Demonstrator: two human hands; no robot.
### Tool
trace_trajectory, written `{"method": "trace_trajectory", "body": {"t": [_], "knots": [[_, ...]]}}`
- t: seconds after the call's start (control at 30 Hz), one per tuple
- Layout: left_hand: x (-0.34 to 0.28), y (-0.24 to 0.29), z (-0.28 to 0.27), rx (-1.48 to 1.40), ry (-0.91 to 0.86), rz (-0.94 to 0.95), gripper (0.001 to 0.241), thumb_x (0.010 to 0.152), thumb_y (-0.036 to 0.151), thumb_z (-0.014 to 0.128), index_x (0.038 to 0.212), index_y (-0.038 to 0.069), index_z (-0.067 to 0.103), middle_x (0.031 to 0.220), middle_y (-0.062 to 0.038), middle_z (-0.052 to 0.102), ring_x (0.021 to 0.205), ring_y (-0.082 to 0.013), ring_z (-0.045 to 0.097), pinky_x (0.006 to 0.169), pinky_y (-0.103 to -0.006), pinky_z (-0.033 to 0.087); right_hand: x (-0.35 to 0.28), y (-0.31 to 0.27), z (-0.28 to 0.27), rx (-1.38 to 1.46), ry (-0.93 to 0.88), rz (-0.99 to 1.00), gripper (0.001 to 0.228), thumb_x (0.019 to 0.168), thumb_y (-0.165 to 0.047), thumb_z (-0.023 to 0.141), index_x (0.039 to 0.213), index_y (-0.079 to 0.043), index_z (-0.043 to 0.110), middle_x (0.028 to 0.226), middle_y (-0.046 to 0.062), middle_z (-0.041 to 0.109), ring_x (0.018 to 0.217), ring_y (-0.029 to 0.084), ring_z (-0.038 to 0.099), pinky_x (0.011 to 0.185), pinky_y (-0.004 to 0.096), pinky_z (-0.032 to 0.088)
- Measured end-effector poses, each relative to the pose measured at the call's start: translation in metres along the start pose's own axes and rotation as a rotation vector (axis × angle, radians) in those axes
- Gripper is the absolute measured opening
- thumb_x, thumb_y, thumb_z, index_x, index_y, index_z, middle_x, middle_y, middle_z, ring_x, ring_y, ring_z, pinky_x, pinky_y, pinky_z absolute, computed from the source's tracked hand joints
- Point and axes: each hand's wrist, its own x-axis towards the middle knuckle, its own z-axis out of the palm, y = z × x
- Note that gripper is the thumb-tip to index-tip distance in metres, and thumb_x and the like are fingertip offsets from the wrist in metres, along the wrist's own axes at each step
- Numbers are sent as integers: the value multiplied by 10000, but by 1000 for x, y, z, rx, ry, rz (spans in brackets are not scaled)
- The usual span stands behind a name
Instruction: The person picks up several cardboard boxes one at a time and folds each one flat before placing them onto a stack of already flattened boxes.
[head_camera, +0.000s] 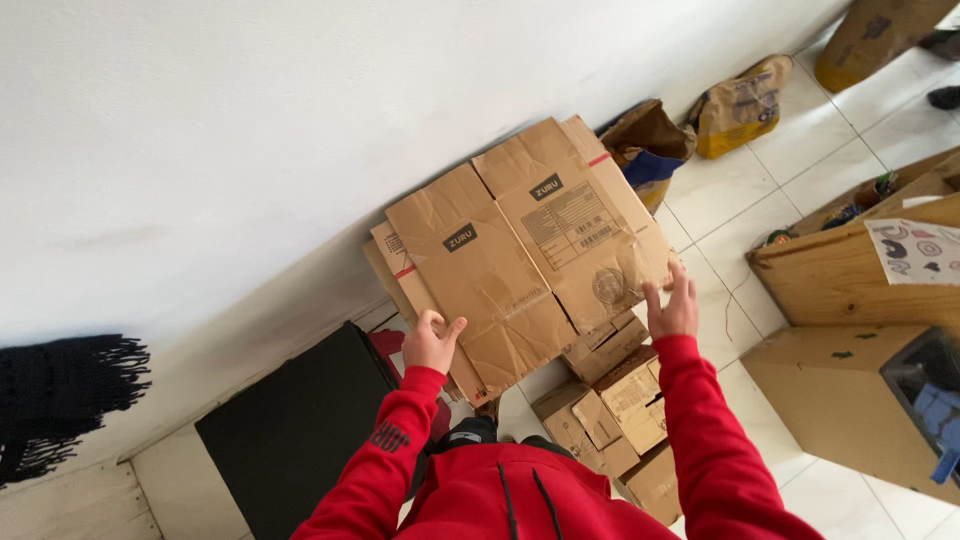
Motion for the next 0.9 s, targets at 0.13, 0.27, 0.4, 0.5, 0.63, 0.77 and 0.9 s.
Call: {"method": "trace_trajectory", "body": {"t": [0.13, 0.27, 0.4, 0.5, 0.63, 0.77, 0.9], "knots": [[-34, 16, 1, -106, 12, 161, 648, 948, 849, 822, 999, 215, 699, 808, -75, 859, 902, -415, 869, 834, -527, 665, -96, 70, 12, 2, -36, 109, 429, 1086, -461, 882, 1443, -256, 761, 854, 29, 559, 917, 306, 707, 964, 457, 621], [-69, 25, 36, -104, -19, 313, 643, 912, 870, 838, 916, 248, 674, 751, -50, 831, 826, -389, 858, 774, -502, 668, -220, 80, -1, -193, -385, 436, 336, 1124, -736, 665, 1276, -452, 760, 814, -30, 706, 917, 292, 831, 930, 498, 661], [-108, 41, 76, -129, -84, 588, 644, 949, 830, 844, 755, 269, 597, 597, -7, 718, 651, -307, 792, 657, -402, 639, -353, 99, -12, -34, -588, 598, 359, 1054, -731, 710, 1103, -388, 801, 858, -2, 839, 1009, 307, 869, 928, 497, 675], [-149, 58, 101, -171, -96, 744, 604, 1000, 707, 858, 688, 278, 569, 556, 7, 670, 597, -268, 756, 608, -361, 613, -435, 91, -51, 85, -685, 734, 430, 1046, -719, 723, 1028, -311, 856, 872, 41, 872, 1012, 351, 867, 908, 509, 664], [-209, 53, 145, -192, -236, 738, 578, 1067, 578, 833, 683, 230, 578, 552, 14, 641, 585, -279, 715, 645, -393, 605, -545, 90, -107, 240, -821, 908, 409, 984, -684, 794, 935, -284, 866, 752, 63, 826, 916, 338, 836, 887, 458, 640], [-261, 22, 187, -107, -371, 736, 579, 1077, 592, 807, 706, 204, 589, 595, -42, 670, 643, -330, 738, 670, -438, 606, -640, 73, -156, 297, -854, 1050, 329, 993, -605, 808, 933, -285, 851, 675, 31, 782, 844, 315, 800, 846, 434, 617], [-300, -18, 218, 62, -474, 646, 525, 1049, 552, 803, 723, 183, 619, 629, -85, 678, 703, -376, 757, 689, -488, 599, -751, 68, -166, 336, -859, 1186, 347, 1010, -582, 795, 959, -242, 844, 700, 64, 770, 868, 316, 782, 878, 454, 608]]}}
